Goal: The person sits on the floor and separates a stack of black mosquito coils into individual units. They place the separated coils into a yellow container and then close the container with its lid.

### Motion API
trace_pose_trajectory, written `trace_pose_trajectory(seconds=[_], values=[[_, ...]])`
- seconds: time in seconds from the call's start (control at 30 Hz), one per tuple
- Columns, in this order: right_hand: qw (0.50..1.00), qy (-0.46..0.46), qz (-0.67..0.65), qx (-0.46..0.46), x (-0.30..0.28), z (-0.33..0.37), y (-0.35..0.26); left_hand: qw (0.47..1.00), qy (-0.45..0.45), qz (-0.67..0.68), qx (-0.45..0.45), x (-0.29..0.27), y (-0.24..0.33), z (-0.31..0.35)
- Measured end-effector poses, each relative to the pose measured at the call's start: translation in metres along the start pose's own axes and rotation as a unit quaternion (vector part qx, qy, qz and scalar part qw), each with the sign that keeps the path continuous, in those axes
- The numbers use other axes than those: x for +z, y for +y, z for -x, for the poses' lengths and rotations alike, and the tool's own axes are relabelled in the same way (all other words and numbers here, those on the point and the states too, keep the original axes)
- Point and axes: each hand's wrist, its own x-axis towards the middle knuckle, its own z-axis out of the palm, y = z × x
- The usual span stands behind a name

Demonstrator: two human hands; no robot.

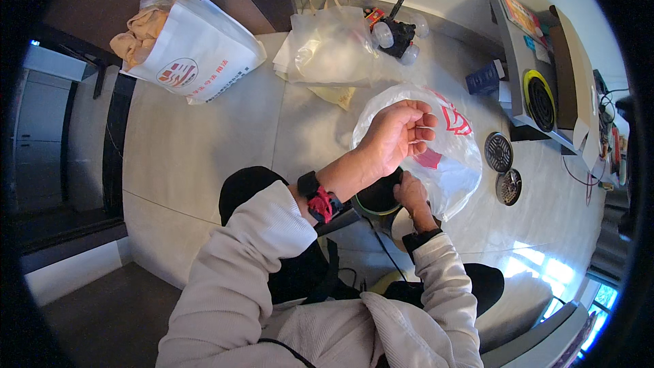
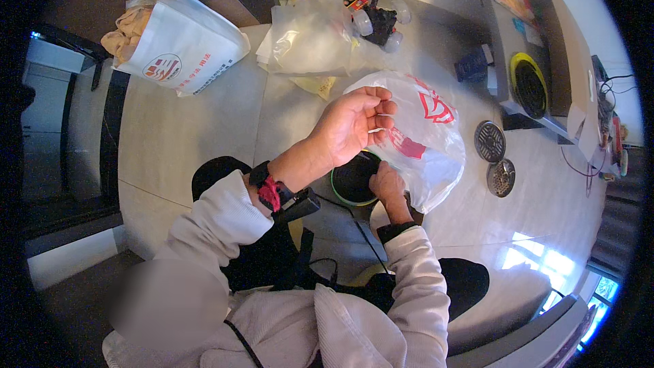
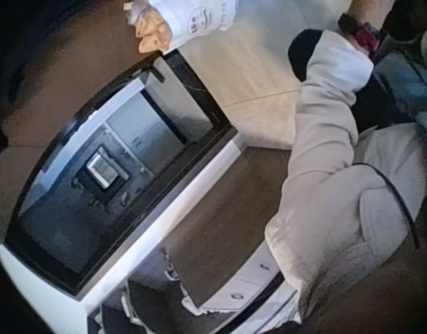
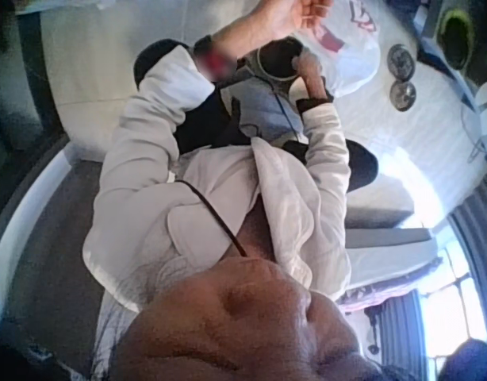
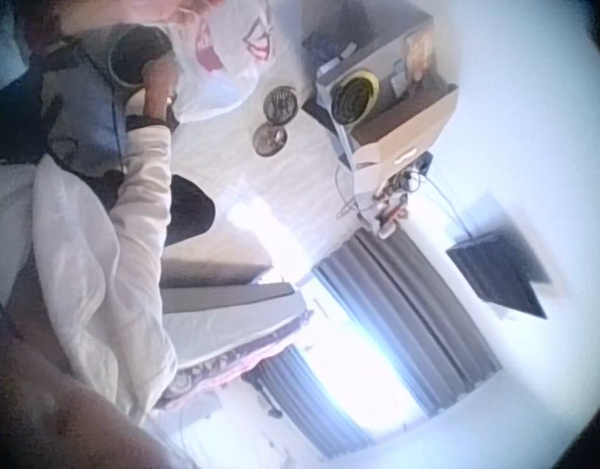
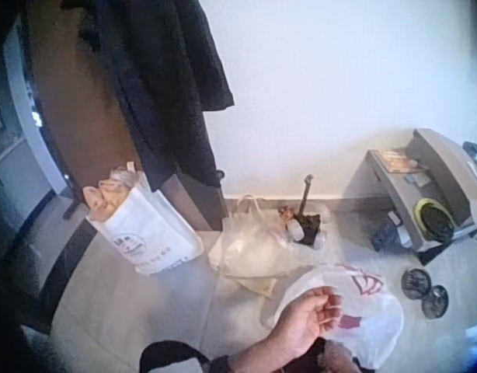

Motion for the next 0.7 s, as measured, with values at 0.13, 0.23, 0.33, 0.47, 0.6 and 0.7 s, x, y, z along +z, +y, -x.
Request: trace_pose_trajectory(seconds=[0.13,0.23,0.33,0.47,0.6,0.7], values=[[0.999,0.036,-0.002,-0.011,-0.004,0.004,-0.002,1.000,0.004,-0.003,-0.007,0.002,0.000,-0.003],[0.998,0.040,0.020,-0.033,-0.006,0.007,-0.006,1.000,0.010,-0.006,-0.012,0.003,-0.001,-0.004],[0.997,0.029,0.059,-0.045,-0.008,0.007,-0.009,1.000,0.010,-0.007,-0.013,0.003,-0.002,-0.005],[0.998,0.044,0.034,-0.028,-0.005,0.003,-0.007,1.000,0.003,-0.007,-0.011,0.000,-0.002,-0.005],[0.997,0.069,-0.021,-0.034,0.003,0.000,0.000,1.000,0.001,-0.005,-0.011,-0.002,-0.002,-0.006],[0.995,0.022,-0.072,-0.070,0.003,-0.008,0.004,1.000,-0.001,-0.004,-0.011,-0.003,-0.001,-0.008]])
